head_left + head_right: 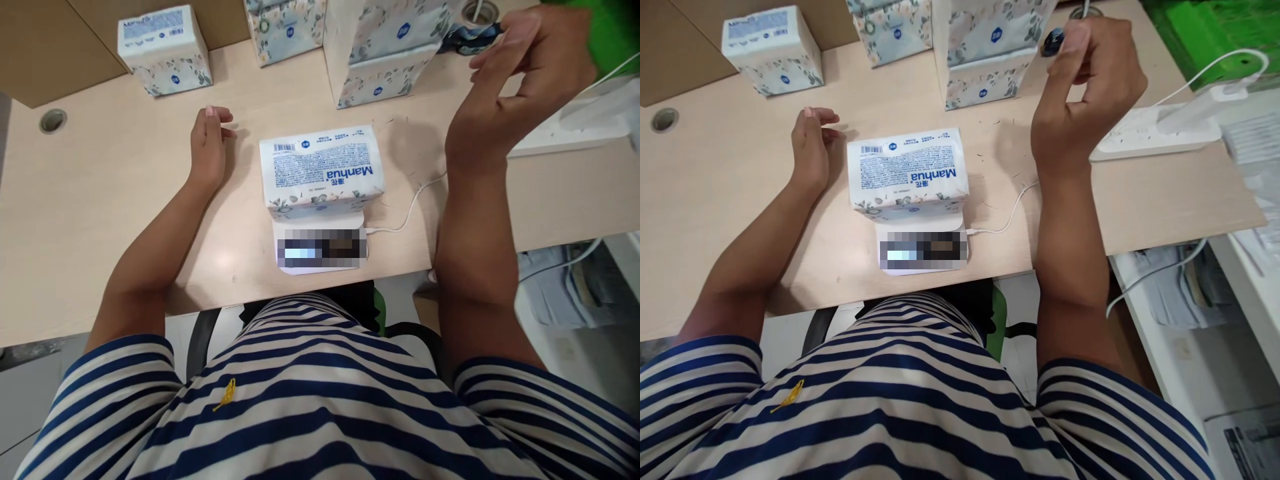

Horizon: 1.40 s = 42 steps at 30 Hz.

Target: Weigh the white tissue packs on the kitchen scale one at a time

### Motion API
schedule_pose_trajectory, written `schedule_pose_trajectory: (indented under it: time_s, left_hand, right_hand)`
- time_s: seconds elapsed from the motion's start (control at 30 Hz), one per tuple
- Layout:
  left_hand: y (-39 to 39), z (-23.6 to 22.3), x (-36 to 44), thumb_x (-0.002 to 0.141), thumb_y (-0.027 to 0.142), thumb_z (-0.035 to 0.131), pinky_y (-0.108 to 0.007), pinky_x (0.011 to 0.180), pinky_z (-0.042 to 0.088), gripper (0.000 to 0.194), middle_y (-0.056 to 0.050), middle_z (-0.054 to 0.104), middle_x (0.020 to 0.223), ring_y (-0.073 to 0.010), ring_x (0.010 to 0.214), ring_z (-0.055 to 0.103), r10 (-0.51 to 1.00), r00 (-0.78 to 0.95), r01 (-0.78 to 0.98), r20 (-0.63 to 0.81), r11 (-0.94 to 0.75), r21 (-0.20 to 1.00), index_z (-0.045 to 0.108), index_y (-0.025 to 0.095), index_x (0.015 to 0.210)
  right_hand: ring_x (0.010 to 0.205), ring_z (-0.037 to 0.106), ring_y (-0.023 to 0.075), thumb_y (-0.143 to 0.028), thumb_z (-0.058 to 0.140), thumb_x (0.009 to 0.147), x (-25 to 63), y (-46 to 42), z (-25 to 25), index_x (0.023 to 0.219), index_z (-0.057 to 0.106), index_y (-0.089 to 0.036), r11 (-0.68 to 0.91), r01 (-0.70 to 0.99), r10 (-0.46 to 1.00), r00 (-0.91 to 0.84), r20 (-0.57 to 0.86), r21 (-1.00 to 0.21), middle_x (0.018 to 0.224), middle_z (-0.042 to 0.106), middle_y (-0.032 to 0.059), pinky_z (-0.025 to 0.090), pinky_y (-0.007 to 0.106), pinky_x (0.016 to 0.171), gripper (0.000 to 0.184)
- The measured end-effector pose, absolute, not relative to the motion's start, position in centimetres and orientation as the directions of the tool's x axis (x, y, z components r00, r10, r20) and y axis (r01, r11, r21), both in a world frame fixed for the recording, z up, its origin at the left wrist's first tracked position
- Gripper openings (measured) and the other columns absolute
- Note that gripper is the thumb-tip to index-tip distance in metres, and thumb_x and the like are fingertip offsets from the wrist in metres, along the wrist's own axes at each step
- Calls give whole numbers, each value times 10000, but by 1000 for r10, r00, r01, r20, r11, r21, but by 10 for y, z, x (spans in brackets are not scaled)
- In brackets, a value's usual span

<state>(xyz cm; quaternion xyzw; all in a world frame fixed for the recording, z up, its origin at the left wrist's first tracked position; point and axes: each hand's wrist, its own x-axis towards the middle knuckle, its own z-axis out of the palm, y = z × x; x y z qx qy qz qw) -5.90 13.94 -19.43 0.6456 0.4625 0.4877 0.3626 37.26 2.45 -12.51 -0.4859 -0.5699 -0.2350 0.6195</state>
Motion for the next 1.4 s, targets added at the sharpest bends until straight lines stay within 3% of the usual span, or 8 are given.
schedule_pose_trajectory:
  time_s: [0.3,0.47,0.53,0.63,0.77,0.97,1.2,1.4]
  left_hand:
    - [120,-190,-47,1097,908,366,-448,1108,475,720,-26,660,1128,-187,1129,550,843,109,229,527,-538,812,605,230,1145]
    - [47,-132,-5,1074,953,313,-506,1107,563,790,-120,756,1125,-281,1132,726,731,233,119,641,-676,727,632,238,965]
    - [24,-112,4,1049,967,377,-554,1225,547,820,-182,713,1476,-340,1441,673,702,498,82,508,-622,779,662,238,1294]
    - [1,-87,2,988,896,635,-620,1425,367,876,-182,478,1793,-404,1762,342,644,740,298,197,-575,762,576,255,1582]
    - [-18,-64,-15,848,705,886,-695,1449,294,1085,-193,330,1876,-465,1802,185,633,773,512,-52,-573,640,452,233,1724]
    - [24,-16,-59,774,441,907,-591,1157,614,1231,-205,485,1710,-406,1348,678,804,540,838,-248,-485,250,242,305,1801]
    - [190,28,-132,717,319,937,-648,1281,500,1077,-194,518,1664,-449,1578,468,949,315,941,19,-309,-140,430,220,1661]
    - [222,-8,-155,920,262,777,-553,1286,529,818,-223,559,1697,-391,1576,544,971,235,972,34,-234,-37,490,178,1681]
  right_hand:
    - [854,767,238,-933,364,1056,365,21,-126,1087,743,-227,461,679,577,260,774,-572,949,778,113,616,471,906,802]
    - [1345,765,397,-1090,294,902,340,-12,-111,1519,677,-317,543,437,840,-266,473,-718,1515,754,169,660,631,1083,1060]
    - [1640,556,448,-1060,539,854,329,-24,-111,1671,557,-376,513,563,846,-458,272,-648,1768,566,132,525,678,1318,1065]
    - [1724,435,479,-943,748,816,316,-31,-115,1745,468,-387,437,704,876,-475,86,-559,1892,376,116,525,669,1337,1118]
    - [1719,446,467,-871,790,820,301,-22,-105,1712,514,-342,468,688,849,-525,64,-554,1833,447,151,510,647,1359,1073]
    - [1572,587,492,-824,853,782,224,70,-56,1687,565,-314,624,628,741,-664,99,-464,1699,549,186,537,689,1307,1078]
    - [1689,455,379,-673,860,877,86,228,-31,1767,426,-234,646,645,762,-571,304,-408,1818,380,201,367,531,1430,1083]
    - [1684,481,392,-707,715,1009,37,265,-34,1726,528,-162,597,747,801,-576,162,-294,1817,432,251,418,524,1388,920]
